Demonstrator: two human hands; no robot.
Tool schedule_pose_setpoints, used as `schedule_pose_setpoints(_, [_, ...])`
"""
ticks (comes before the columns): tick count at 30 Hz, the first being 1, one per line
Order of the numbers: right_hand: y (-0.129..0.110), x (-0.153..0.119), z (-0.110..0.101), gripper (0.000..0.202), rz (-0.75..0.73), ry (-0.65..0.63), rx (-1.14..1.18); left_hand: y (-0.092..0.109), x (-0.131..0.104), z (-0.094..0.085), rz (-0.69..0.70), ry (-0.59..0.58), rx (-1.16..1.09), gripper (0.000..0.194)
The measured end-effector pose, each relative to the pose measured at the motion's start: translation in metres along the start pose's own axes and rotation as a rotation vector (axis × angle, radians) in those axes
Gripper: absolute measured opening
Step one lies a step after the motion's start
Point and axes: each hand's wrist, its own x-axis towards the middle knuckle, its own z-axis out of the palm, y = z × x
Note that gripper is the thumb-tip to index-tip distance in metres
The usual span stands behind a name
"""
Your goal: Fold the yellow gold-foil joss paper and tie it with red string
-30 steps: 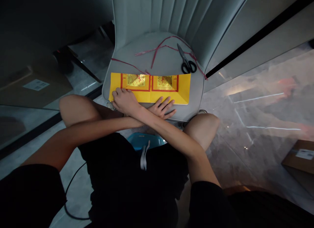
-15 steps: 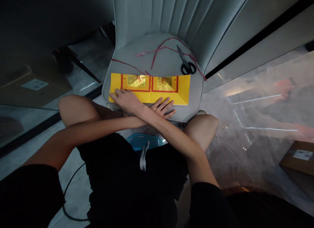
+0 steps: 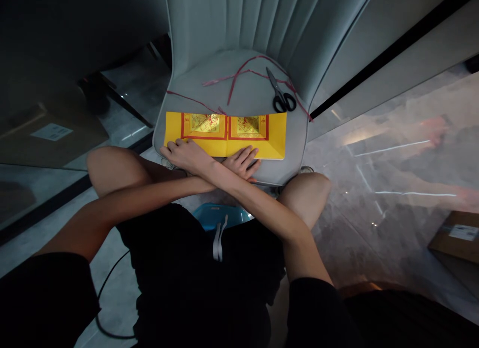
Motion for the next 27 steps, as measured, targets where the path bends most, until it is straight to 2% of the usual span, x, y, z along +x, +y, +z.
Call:
schedule_pose_setpoints(5, [0.002,0.001,-0.011,0.037,-0.033,-0.019,0.006,-0.010,0.006,-0.013,0.025,-0.087,-0.085,0.059])
schedule_pose_setpoints(8, [0.001,0.003,-0.014,0.037,-0.018,-0.051,0.009,-0.014,0.006,-0.023,-0.055,-0.093,-0.195,0.050])
schedule_pose_setpoints(10, [0.000,0.005,-0.013,0.037,0.000,-0.069,0.027,-0.016,0.005,-0.028,-0.184,-0.068,-0.238,0.050])
schedule_pose_setpoints(14, [0.001,0.008,-0.008,0.040,0.041,-0.045,0.119,-0.019,0.004,-0.032,-0.548,-0.009,-0.301,0.054])
schedule_pose_setpoints(17, [0.004,0.009,-0.004,0.042,0.070,-0.005,0.210,-0.024,0.003,-0.032,-0.693,0.003,-0.375,0.053])
schedule_pose_setpoints(24, [0.010,0.014,0.007,0.059,0.078,0.046,0.354,-0.030,0.004,-0.029,-0.759,-0.016,-0.489,0.066])
schedule_pose_setpoints(27, [0.010,0.013,0.009,0.054,0.127,0.104,0.377,-0.030,0.004,-0.028,-0.762,-0.012,-0.509,0.070])
